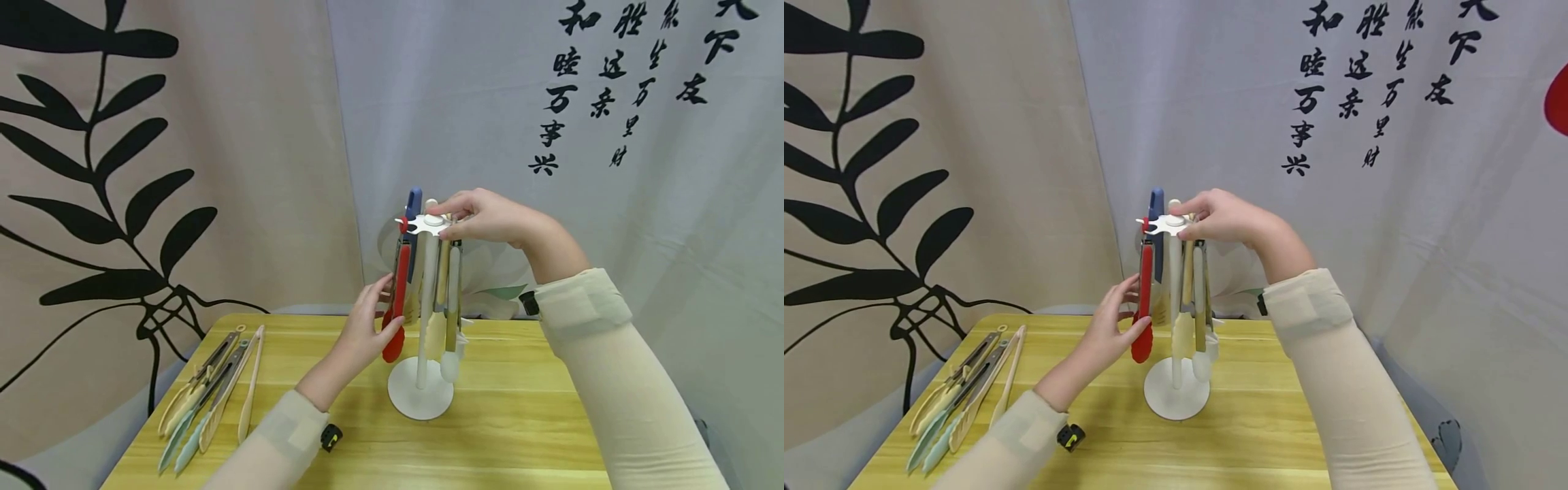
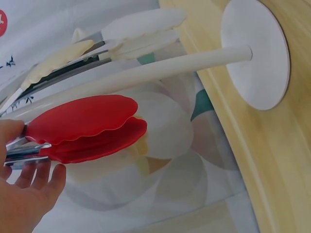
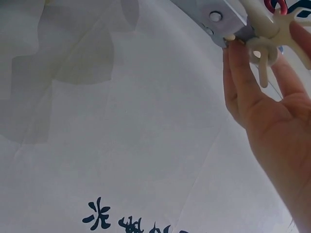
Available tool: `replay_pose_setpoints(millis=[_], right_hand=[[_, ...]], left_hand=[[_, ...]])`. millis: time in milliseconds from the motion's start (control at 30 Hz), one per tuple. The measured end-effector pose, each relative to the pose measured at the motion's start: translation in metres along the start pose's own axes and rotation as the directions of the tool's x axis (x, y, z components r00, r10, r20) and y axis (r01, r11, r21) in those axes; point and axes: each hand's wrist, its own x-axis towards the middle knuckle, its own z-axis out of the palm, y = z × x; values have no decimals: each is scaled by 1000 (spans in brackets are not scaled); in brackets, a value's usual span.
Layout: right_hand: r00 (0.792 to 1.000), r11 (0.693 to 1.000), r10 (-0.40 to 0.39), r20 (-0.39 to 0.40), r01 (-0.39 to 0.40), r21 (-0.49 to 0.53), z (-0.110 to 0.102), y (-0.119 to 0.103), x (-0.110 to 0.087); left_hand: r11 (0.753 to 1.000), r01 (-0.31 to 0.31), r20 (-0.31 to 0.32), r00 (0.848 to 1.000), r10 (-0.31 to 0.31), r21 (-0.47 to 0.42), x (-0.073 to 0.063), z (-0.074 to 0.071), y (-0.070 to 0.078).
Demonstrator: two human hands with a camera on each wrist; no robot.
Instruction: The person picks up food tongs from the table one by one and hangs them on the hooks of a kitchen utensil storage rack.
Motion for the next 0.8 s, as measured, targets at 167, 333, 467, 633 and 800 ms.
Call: replay_pose_setpoints(millis=[167,333,467,633,800], right_hand=[[1000,1000,4,-7,-4,2,1,0,0],[1000,1000,3,-13,-3,17,1,1,0],[1000,1000,-3,-15,3,19,2,1,0],[1000,1000,10,-24,-9,18,2,0,0],[999,1000,18,-29,-17,23,2,-1,0]], left_hand=[[1000,-6,-1,1000,6,-19,0,4,-1],[999,5,4,1000,-4,-43,-2,5,-2],[999,16,8,1000,-16,-41,-3,5,-1],[999,28,9,1000,-28,-30,-5,4,-3],[999,37,13,999,-37,-34,-6,4,-7]])
